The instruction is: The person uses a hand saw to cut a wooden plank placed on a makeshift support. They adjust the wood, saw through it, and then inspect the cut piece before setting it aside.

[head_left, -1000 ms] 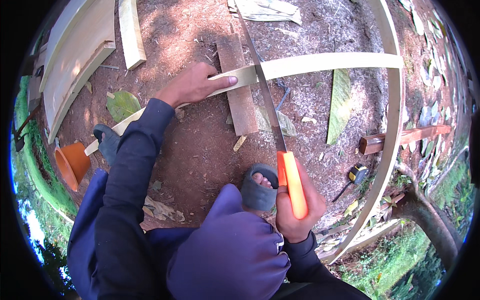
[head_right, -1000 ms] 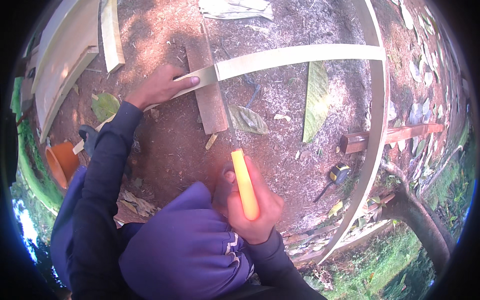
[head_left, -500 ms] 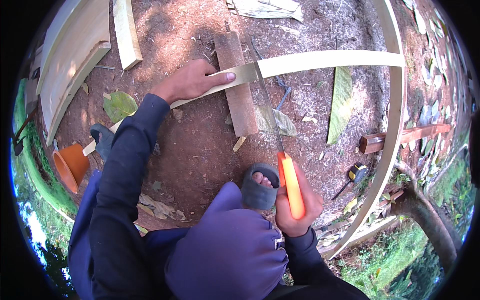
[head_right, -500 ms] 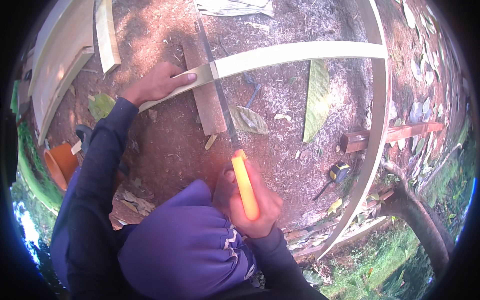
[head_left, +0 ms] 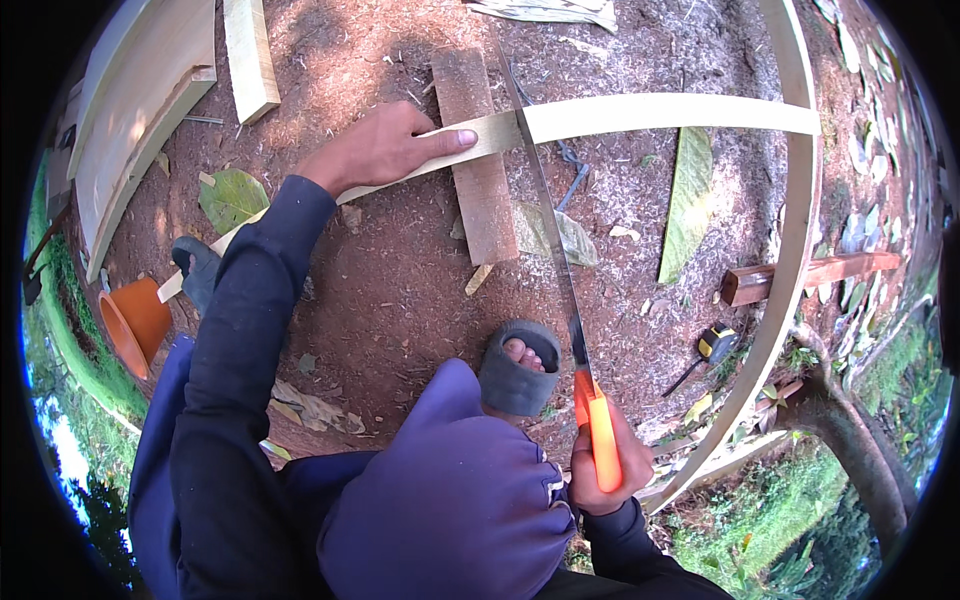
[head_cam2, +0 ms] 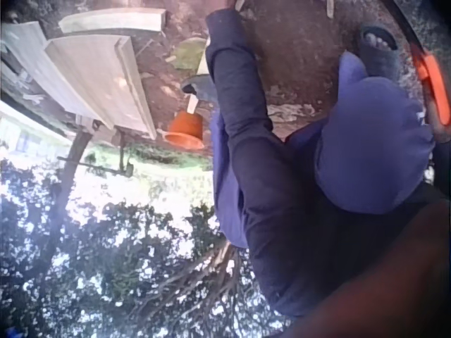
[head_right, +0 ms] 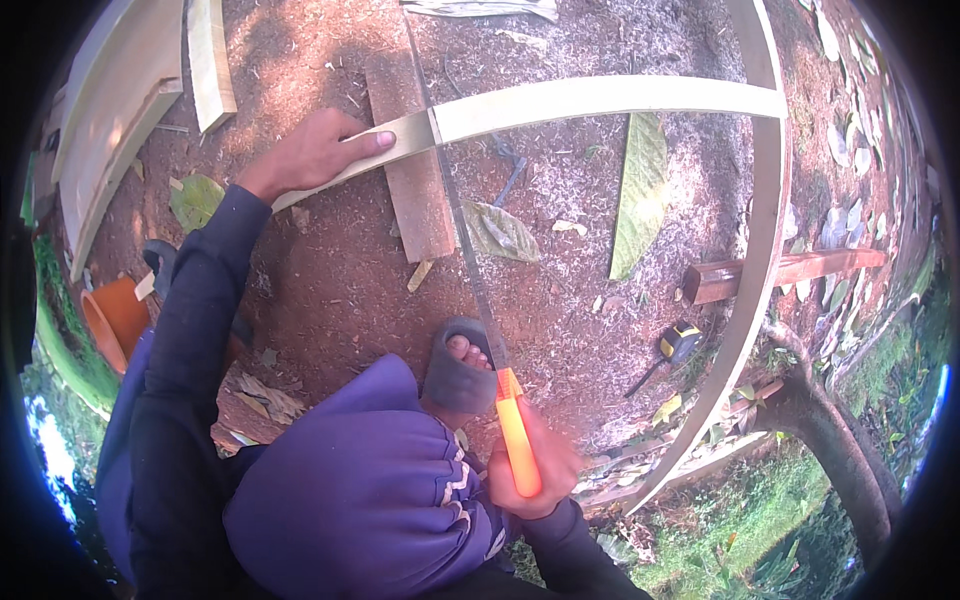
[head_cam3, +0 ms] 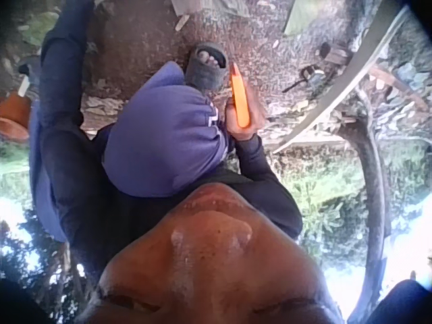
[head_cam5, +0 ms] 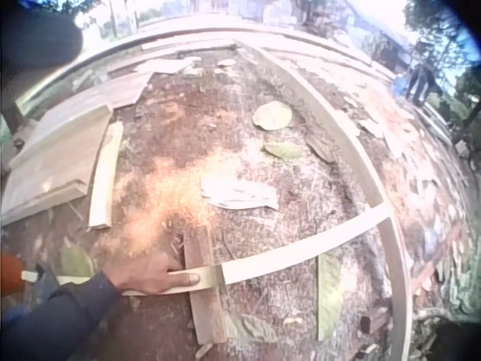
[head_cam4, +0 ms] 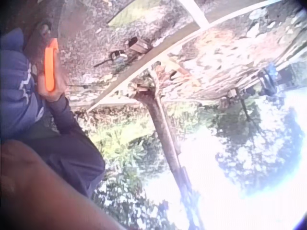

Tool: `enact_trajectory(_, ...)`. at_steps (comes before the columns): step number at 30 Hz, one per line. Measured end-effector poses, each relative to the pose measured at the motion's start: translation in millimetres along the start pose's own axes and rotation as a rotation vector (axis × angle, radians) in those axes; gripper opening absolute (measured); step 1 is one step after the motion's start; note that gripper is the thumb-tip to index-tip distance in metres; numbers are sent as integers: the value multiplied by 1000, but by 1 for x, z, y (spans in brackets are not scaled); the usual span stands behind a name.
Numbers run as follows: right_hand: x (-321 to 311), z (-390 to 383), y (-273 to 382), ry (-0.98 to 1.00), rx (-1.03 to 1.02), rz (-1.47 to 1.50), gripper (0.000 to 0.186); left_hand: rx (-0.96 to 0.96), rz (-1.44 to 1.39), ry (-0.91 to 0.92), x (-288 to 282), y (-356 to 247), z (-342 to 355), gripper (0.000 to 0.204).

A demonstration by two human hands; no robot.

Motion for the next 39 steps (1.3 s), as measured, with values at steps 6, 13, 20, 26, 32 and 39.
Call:
enact_trajectory(6,27,117,14,-93,-108,160,58,83,-32,-42,4,6,8,83)
enact_trajectory(13,14,-2,-8,-52,-48,88,60,-9,8,2,5,5,2,78)
enact_trajectory(20,35,100,5,-44,-102,197,58,-6,1,26,1,2,2,76)
enact_trajectory(26,17,-2,-13,-35,-77,124,55,-26,-87,11,4,0,-2,79)
enact_trajectory(32,34,104,1,-9,-109,213,57,21,-40,-4,9,5,-1,78)
enact_trajectory(39,19,53,-3,-76,-118,152,61,5,-43,-24,-3,-4,3,76)
Point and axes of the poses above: each hand's wrist, its own z-axis towards the middle knuckle, its own x-axis out of the palm, y = z × x, the point moved 5 cm from there along z, towards the middle knuckle, and after that the axes turned 13 degrees about y, right-handed, at the moved point
